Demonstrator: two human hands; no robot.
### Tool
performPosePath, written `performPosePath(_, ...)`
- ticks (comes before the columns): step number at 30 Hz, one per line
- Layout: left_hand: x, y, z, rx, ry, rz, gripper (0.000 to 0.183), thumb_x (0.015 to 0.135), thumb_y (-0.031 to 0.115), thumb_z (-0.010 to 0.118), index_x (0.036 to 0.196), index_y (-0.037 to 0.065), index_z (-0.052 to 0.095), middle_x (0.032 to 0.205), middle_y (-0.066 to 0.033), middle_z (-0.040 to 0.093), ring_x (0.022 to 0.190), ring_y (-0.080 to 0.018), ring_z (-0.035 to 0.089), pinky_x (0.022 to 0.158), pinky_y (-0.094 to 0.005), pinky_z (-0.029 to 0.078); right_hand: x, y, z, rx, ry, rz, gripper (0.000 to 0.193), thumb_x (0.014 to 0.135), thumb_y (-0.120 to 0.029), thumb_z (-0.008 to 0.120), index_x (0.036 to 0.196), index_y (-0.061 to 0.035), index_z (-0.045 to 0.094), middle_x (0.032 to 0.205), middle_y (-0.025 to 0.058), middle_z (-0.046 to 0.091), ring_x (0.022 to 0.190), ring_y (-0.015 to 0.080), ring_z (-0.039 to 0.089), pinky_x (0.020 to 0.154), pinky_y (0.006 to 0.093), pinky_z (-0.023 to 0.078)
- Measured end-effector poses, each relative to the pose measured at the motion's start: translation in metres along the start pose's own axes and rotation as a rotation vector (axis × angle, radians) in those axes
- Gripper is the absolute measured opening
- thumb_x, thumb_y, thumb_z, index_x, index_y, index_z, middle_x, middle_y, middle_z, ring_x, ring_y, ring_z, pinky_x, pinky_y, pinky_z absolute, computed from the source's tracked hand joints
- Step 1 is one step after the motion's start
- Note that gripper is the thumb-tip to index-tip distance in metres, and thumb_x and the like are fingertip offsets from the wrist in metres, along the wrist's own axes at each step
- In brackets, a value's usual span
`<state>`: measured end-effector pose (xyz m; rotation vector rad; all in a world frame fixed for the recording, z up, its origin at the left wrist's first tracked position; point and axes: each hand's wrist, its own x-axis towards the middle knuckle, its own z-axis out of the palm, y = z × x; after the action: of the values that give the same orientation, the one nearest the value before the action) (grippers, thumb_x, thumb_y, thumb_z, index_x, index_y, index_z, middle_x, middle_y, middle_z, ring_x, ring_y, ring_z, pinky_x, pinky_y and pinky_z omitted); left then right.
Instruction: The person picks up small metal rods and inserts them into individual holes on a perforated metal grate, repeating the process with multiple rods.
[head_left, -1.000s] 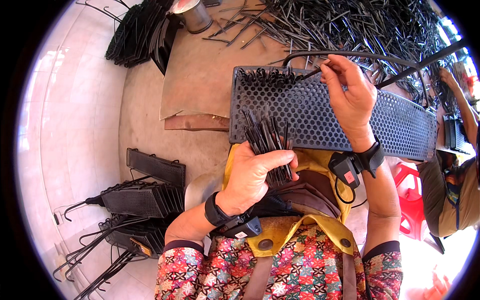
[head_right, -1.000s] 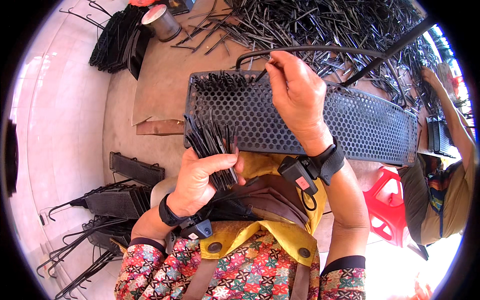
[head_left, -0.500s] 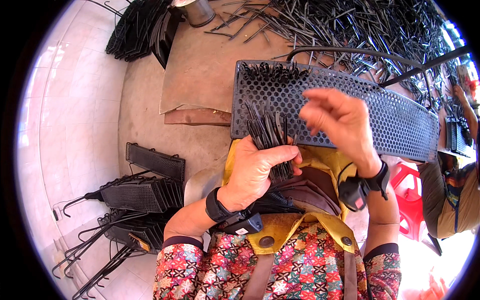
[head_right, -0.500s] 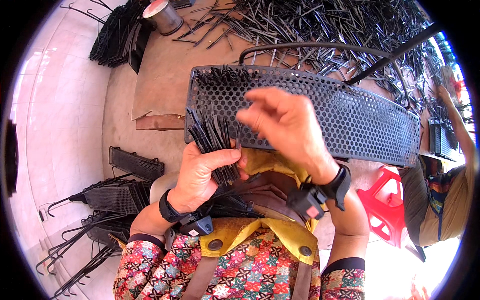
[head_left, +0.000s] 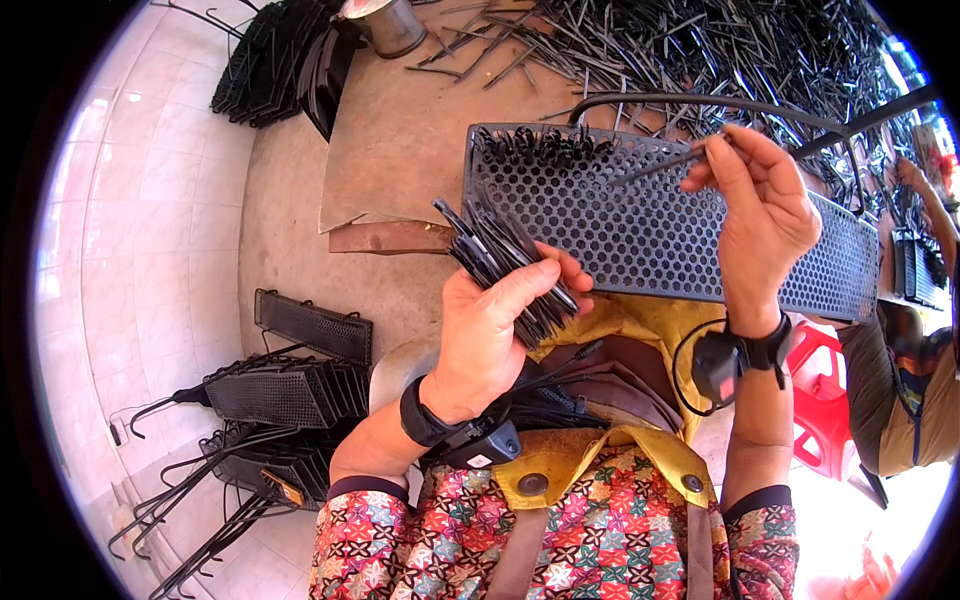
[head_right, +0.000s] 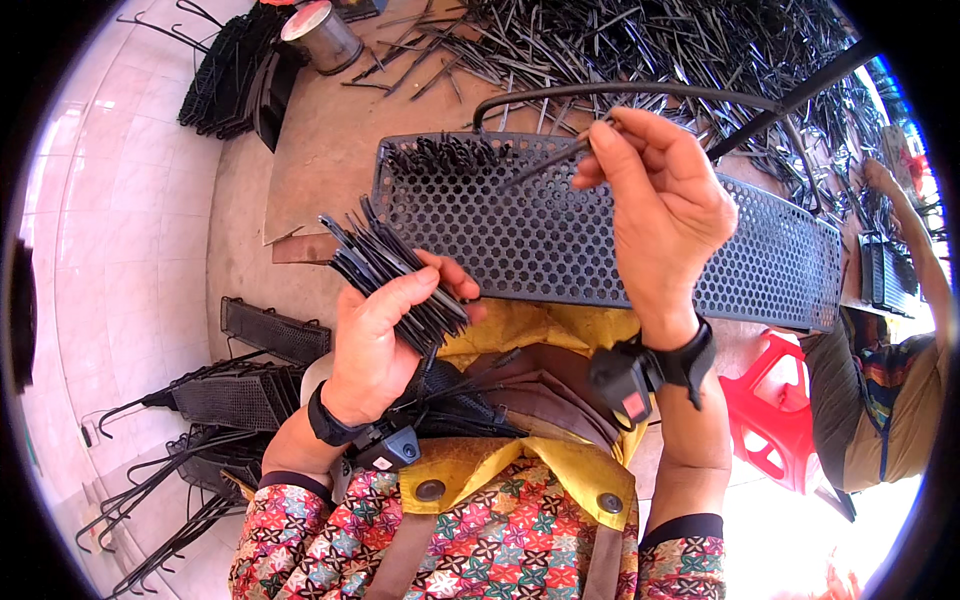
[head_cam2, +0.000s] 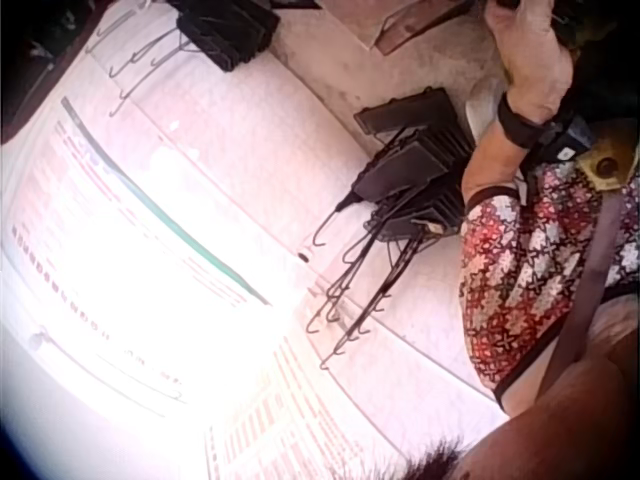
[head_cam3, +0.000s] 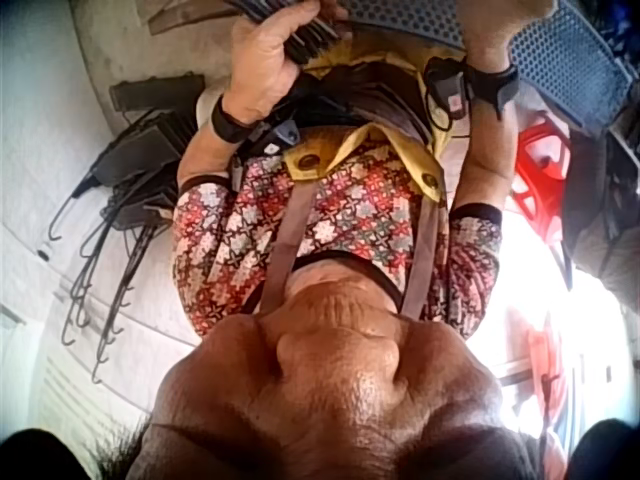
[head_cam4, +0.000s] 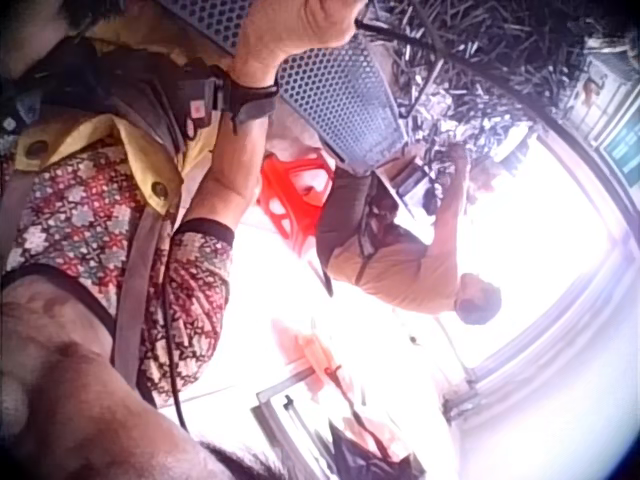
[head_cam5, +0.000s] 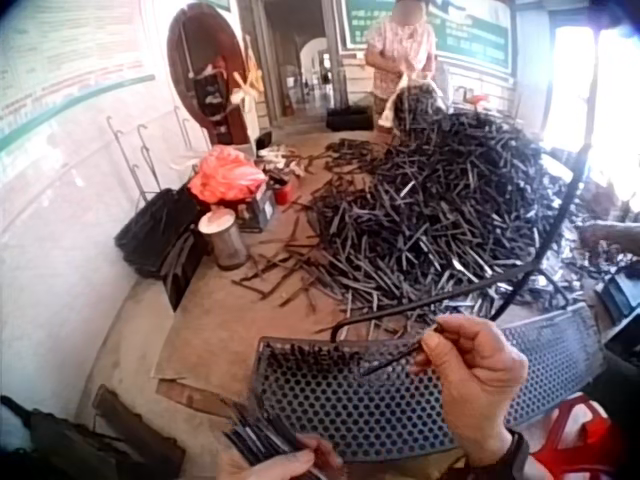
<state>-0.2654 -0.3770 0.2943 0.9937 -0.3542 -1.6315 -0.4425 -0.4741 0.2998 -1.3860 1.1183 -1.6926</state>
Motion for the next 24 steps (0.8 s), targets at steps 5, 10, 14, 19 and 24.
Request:
performPosePath(5,-0.002,-0.008,-0.003,0.015,-0.055,-0.109,0.019,0.082,0.003,0.059,0.099,-0.002,0.055,0.086,-0.0128,0.06,0.081,-0.0245,0.061,0.069,-0.0417,0.056,0.002,0.018,0.012,-0.303,-0.042,-0.258,0.016,0.078,0.0,0.066,0.093,0.003,0.062,0.074,0.0072,0.065,0.06,0.01,0.061,0.056,0.0213,0.05)
performPosePath(10,-0.004,-0.007,0.003,-0.031,0.001,-0.113,0.018,0.078,-0.002,0.064,0.095,-0.002,0.057,0.079,-0.0101,0.061,0.071,-0.0191,0.063,0.059,-0.0337,0.056,0.009,0.021,0.02,-0.512,-0.178,-0.625,0.019,0.072,0.003,0.069,0.089,0.0006,0.062,0.073,0.0114,0.062,0.061,0.0214,0.06,0.055,0.0273,0.048)
performPosePath(14,-0.002,-0.01,-0.003,0.023,-0.021,-0.115,0.021,0.078,-0.002,0.064,0.097,-0.001,0.055,0.084,-0.0101,0.06,0.075,-0.0247,0.063,0.06,-0.0406,0.057,0.013,0.018,0.023,-0.484,-0.207,-0.678,0.02,0.07,0.006,0.069,0.088,0.0017,0.062,0.072,0.0113,0.061,0.06,0.0239,0.059,0.053,0.0288,0.048)
performPosePath(19,-0.002,-0.01,-0.002,0.03,-0.043,-0.126,0.017,0.078,-0.002,0.063,0.092,0.001,0.053,0.085,-0.0117,0.06,0.076,-0.0253,0.063,0.06,-0.0403,0.057,0.015,0.018,0.022,-0.472,-0.25,-0.696,0.021,0.068,0.006,0.07,0.087,0.0021,0.061,0.072,0.0113,0.061,0.06,0.0245,0.058,0.053,0.0292,0.047)
performPosePath(24,-0.003,-0.012,-0.003,-0.031,-0.06,-0.147,0.017,0.079,-0.002,0.062,0.093,0.001,0.053,0.087,-0.0129,0.06,0.077,-0.0256,0.063,0.062,-0.0409,0.058,0.015,0.017,0.024,-0.448,-0.257,-0.733,0.022,0.067,0.007,0.069,0.087,0.0026,0.06,0.072,0.0118,0.061,0.061,0.0252,0.058,0.053,0.0299,0.047)
